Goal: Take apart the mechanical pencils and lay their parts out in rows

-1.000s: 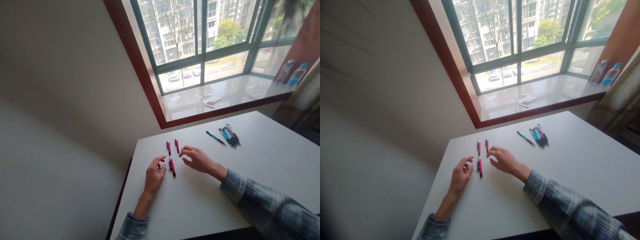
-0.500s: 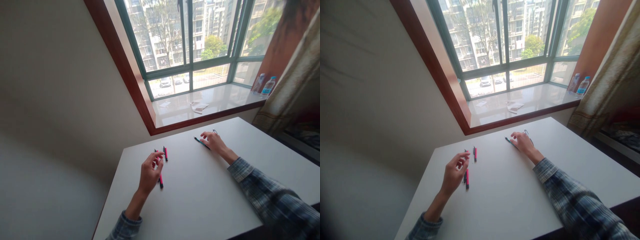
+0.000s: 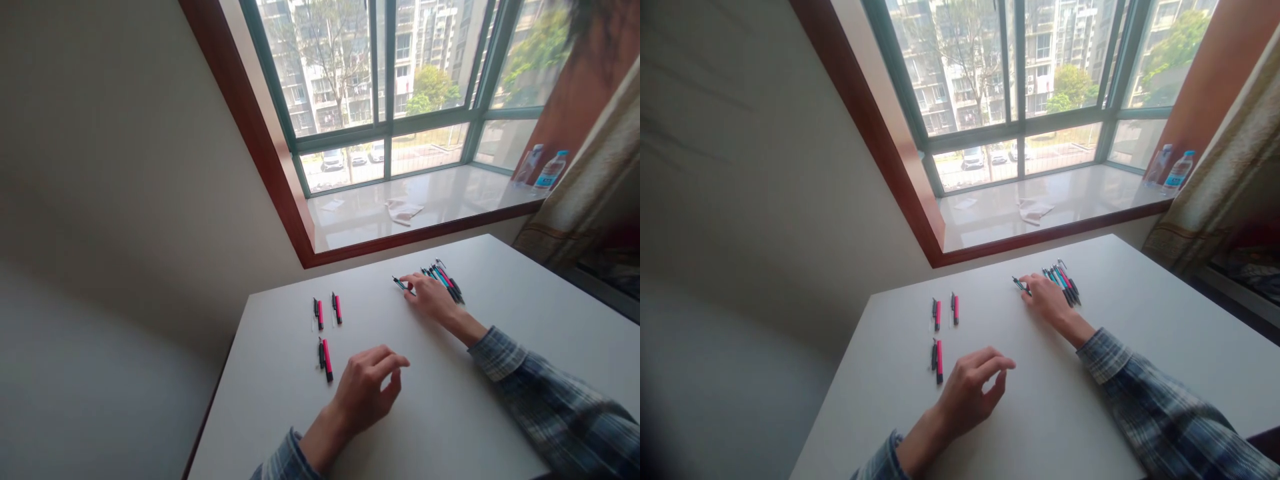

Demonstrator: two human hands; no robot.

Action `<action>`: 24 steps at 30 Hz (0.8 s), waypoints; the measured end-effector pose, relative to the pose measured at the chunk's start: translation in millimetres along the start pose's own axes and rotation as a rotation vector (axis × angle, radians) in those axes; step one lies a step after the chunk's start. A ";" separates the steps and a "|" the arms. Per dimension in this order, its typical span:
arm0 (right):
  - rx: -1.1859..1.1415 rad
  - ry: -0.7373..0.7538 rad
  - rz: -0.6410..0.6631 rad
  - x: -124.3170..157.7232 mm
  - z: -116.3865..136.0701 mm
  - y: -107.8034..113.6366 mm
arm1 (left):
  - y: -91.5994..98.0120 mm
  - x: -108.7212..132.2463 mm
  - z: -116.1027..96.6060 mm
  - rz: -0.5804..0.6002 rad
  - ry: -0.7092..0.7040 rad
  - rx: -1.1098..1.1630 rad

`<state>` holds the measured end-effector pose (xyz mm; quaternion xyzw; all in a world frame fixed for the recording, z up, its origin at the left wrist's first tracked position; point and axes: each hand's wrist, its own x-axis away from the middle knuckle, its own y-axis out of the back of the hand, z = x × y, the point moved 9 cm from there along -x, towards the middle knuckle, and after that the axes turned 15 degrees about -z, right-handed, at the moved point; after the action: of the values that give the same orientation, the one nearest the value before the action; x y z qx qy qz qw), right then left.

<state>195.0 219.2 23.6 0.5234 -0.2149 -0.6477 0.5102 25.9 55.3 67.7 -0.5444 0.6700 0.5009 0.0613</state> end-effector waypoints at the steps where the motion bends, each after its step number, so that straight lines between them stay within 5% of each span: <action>1: -0.015 -0.001 -0.008 -0.3 -0.5 0.0 | 1.4 -0.1 3.2 0.000 0.023 0.002; 10: -0.072 -0.092 -0.082 -11.4 -40.7 6.0 | 7.2 1.5 24.5 -0.004 0.158 0.010; 18: -0.085 -0.097 -0.235 -27.0 -87.8 32.8 | 2.5 3.0 27.6 0.002 0.168 0.029; 24: -0.077 -0.091 -0.157 -26.9 -118.8 15.8 | 5.0 3.5 25.9 0.009 0.168 0.033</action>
<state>306.7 267.3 6.1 0.4886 -0.1710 -0.7167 0.4673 8.6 71.5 55.8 -0.5806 0.6833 0.4425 0.0115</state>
